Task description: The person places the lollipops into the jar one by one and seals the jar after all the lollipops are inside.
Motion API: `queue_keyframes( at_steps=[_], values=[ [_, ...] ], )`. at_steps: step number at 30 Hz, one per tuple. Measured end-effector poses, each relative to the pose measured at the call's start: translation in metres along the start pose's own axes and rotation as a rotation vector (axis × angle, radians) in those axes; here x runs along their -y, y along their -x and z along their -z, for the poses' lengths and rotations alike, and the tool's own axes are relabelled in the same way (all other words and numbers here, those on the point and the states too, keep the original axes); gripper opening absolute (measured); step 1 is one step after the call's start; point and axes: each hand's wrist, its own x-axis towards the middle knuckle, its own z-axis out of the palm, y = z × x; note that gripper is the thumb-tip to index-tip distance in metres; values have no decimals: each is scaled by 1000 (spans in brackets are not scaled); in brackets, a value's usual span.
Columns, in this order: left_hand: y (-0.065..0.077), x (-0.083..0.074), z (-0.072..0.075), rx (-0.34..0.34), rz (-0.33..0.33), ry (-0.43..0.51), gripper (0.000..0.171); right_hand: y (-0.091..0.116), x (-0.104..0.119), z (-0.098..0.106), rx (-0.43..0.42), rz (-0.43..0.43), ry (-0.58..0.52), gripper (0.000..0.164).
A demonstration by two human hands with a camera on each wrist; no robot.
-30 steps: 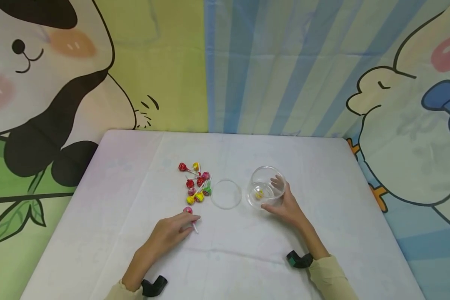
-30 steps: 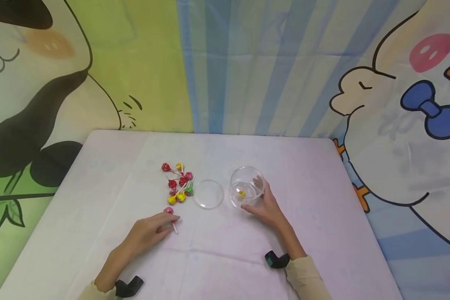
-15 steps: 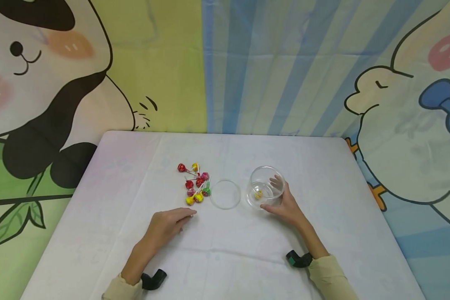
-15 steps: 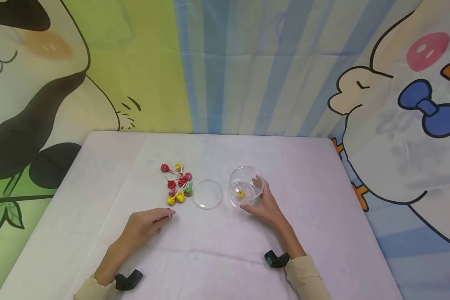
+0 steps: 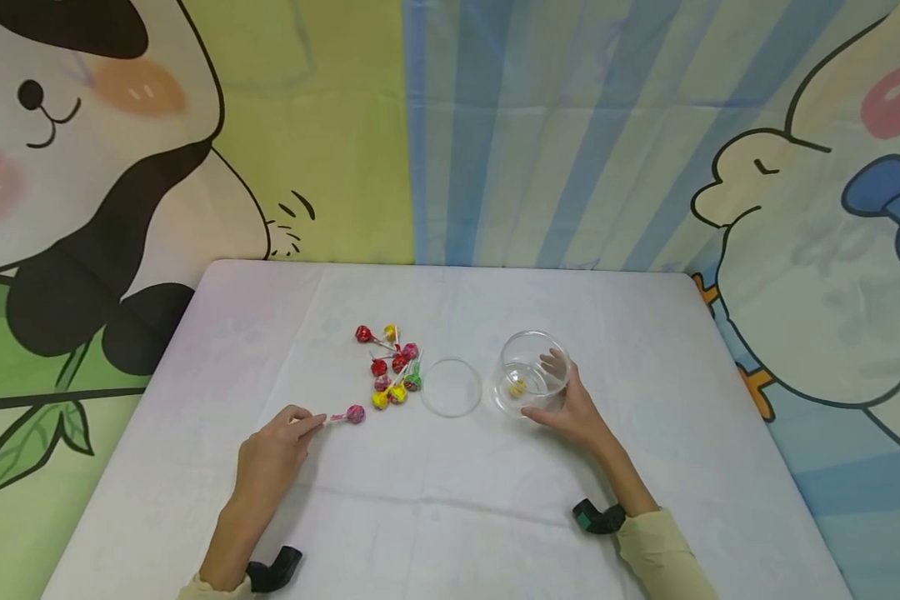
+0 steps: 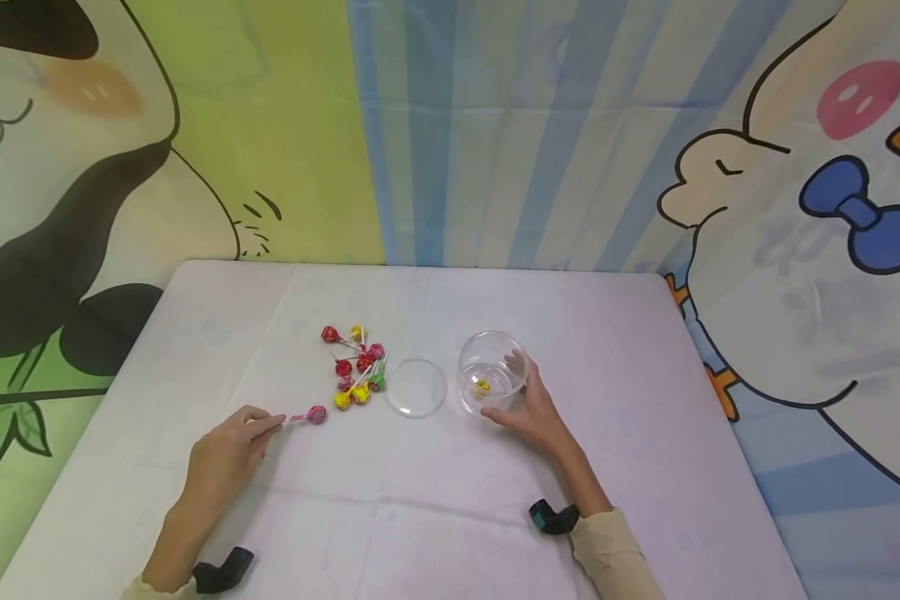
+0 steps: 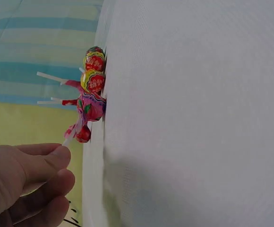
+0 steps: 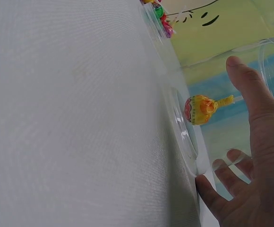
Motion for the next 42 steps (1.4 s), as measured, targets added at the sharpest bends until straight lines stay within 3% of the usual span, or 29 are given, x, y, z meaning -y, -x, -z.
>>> queue_keyframes(
  at_steps=[6, 11, 15, 18, 20, 22, 27, 29, 37, 42],
  values=[
    [1, 6, 0, 49, 92, -11, 23, 1, 0, 0, -5, -9, -2, 107],
    [0, 6, -1, 35, 127, 30, 18, 1, -2, 0, -6, -11, -2, 107],
    [-4, 2, -3, -18, 136, 128, 17, 0, -1, 0, -5, -18, -3, 107],
    [-12, -6, -4, -70, 92, 240, 16, 1, -1, 0, -10, -21, 0, 107],
    [-20, -13, -4, -86, 57, 320, 17, 1, -2, 0, -12, -20, 1, 107],
    [-29, -23, -3, -51, 66, 418, 15, 1, -3, 0, -13, -17, 0, 107],
    [-51, -49, 3, 124, 239, 706, 13, 0, -2, -1, -11, -20, -4, 107],
    [-60, -58, 5, 151, 271, 793, 18, 0, -1, -1, -10, -25, 0, 107],
    [-99, -99, 3, 133, 213, 1050, 21, -1, 1, -1, -10, -28, 15, 107],
    [-118, -124, -8, 154, 176, 1120, 21, -1, 1, -1, -8, -28, 11, 107]
  ],
)
